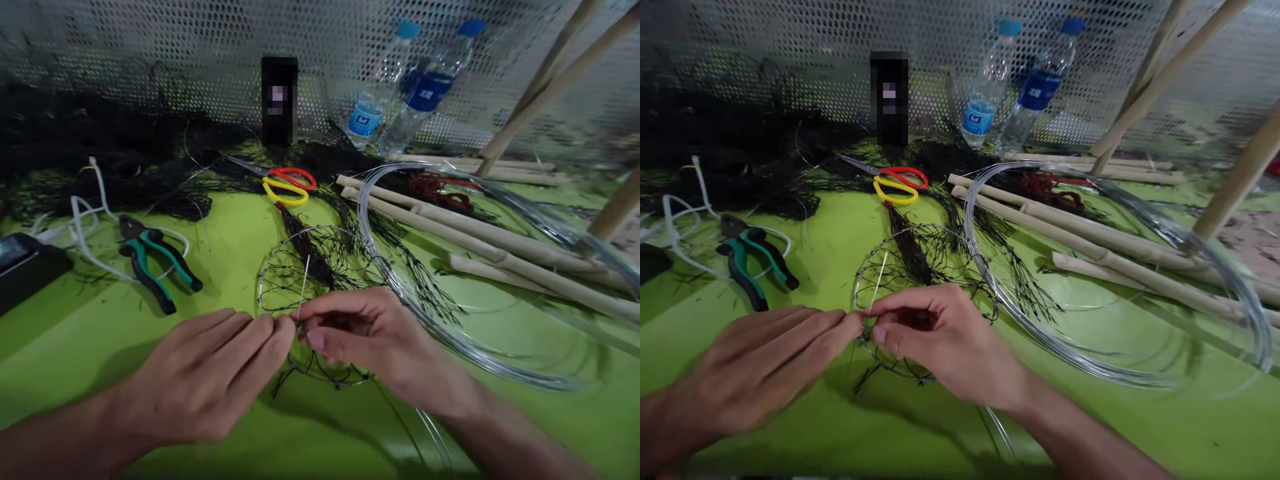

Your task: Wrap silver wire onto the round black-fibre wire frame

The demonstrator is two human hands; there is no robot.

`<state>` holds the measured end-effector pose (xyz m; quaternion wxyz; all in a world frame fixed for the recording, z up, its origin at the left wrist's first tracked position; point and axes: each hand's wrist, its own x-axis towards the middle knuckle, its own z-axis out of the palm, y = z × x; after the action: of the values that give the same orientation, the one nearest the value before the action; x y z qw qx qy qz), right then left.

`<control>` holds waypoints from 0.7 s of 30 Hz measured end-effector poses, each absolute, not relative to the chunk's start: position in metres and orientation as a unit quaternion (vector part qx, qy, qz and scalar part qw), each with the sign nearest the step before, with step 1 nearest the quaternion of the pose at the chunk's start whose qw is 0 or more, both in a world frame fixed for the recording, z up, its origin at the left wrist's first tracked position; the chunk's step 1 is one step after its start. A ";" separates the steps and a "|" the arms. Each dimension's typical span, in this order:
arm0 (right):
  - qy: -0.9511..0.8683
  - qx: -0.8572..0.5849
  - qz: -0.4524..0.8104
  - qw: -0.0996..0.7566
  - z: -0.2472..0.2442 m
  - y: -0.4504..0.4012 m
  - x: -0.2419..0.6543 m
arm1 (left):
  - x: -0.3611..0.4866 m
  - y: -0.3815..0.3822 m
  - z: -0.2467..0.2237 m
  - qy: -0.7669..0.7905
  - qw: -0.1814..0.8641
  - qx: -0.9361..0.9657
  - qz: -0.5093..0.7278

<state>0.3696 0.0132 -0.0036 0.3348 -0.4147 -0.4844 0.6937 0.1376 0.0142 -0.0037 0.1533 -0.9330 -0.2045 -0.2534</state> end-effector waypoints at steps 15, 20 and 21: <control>-0.795 -0.369 0.322 0.358 -0.015 0.016 0.372 | 0.141 0.026 -0.019 -0.260 0.091 -0.930 -0.243; -0.515 -0.410 0.694 0.292 -0.010 0.022 0.365 | 0.138 0.024 -0.012 -0.280 0.046 -0.925 -0.255; -0.487 -0.401 0.726 0.274 -0.009 0.023 0.365 | 0.138 0.023 -0.011 -0.280 0.041 -0.925 -0.254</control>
<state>0.3646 0.0226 -0.0093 0.2744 -0.4007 -0.4873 0.7257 0.1376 0.0228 -0.0106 0.0406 -0.9248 -0.2800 -0.2544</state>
